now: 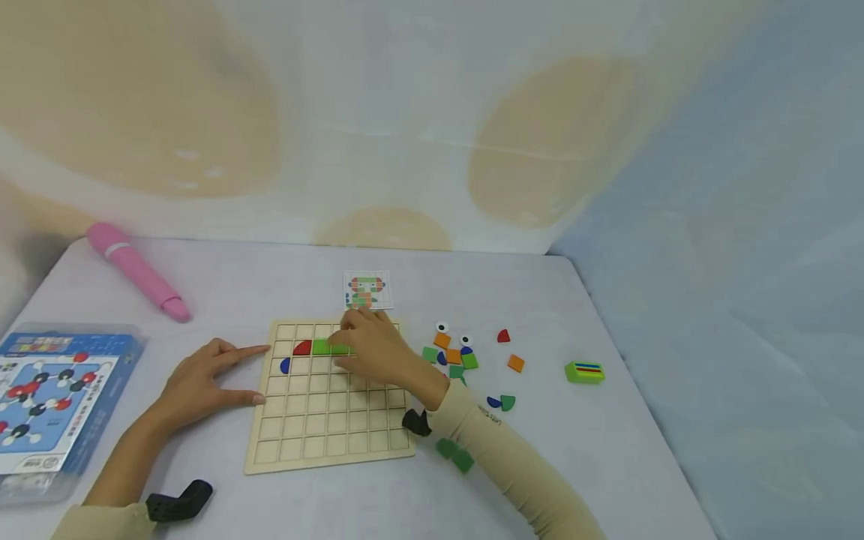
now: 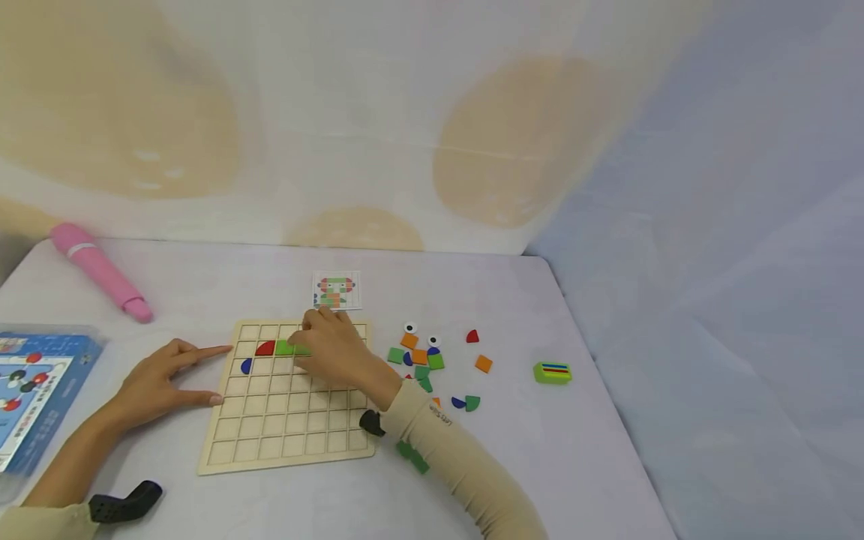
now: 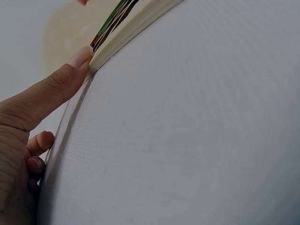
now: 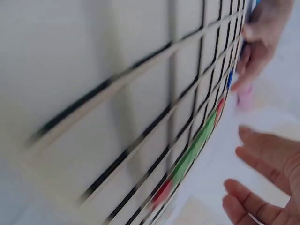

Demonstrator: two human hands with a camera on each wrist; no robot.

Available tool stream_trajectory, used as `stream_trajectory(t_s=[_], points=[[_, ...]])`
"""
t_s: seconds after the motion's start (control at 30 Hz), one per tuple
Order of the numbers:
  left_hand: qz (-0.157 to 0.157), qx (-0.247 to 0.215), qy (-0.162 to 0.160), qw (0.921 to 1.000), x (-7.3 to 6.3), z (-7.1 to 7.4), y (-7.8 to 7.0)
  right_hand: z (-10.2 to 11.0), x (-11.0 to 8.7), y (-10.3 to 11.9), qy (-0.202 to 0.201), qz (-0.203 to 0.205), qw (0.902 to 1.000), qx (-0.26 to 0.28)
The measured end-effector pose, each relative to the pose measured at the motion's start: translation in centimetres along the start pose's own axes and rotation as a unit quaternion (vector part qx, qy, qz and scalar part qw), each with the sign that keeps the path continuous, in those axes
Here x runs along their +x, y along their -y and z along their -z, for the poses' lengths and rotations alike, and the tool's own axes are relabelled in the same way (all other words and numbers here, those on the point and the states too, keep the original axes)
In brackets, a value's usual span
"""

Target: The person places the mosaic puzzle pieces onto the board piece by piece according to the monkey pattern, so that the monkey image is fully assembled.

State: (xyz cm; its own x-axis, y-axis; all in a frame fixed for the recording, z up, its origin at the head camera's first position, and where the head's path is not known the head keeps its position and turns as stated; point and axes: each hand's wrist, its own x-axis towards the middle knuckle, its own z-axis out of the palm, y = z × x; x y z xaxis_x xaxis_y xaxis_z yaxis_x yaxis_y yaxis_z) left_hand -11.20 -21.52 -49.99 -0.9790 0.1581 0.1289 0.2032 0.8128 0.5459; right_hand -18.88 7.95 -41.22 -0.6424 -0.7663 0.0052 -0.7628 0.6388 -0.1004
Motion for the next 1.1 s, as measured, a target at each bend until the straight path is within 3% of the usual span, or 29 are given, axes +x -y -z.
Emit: stream_trajectory(t_s=[0.17, 0.3, 0.57, 0.87, 1.1], points=[[0.001, -0.002, -0.001, 1.0000, 0.0, -0.2, 0.2, 0.0, -3.5, -4.9, -0.027, -0.072, 0.9969, 0.019], [-0.004, -0.002, -0.005, 1.0000, -0.2, -0.2, 0.1, -0.2, -6.5, -8.3, -0.028, -0.116, 0.9929, -0.005], [-0.003, -0.005, -0.009, 0.9999, -0.2, 0.0, -0.1, -0.5, -8.7, -11.2, -0.043, -0.200, 0.9783, 0.035], [0.008, -0.009, 0.003, 0.9999, -0.1, -0.1, 0.2, -0.4, -8.2, -11.8, 0.000, -0.196, 0.9781, 0.069], [0.004, -0.008, -0.002, 1.0000, 0.0, 0.1, -0.1, -0.2, -7.7, -11.8, -0.046, -0.172, 0.9830, 0.044]])
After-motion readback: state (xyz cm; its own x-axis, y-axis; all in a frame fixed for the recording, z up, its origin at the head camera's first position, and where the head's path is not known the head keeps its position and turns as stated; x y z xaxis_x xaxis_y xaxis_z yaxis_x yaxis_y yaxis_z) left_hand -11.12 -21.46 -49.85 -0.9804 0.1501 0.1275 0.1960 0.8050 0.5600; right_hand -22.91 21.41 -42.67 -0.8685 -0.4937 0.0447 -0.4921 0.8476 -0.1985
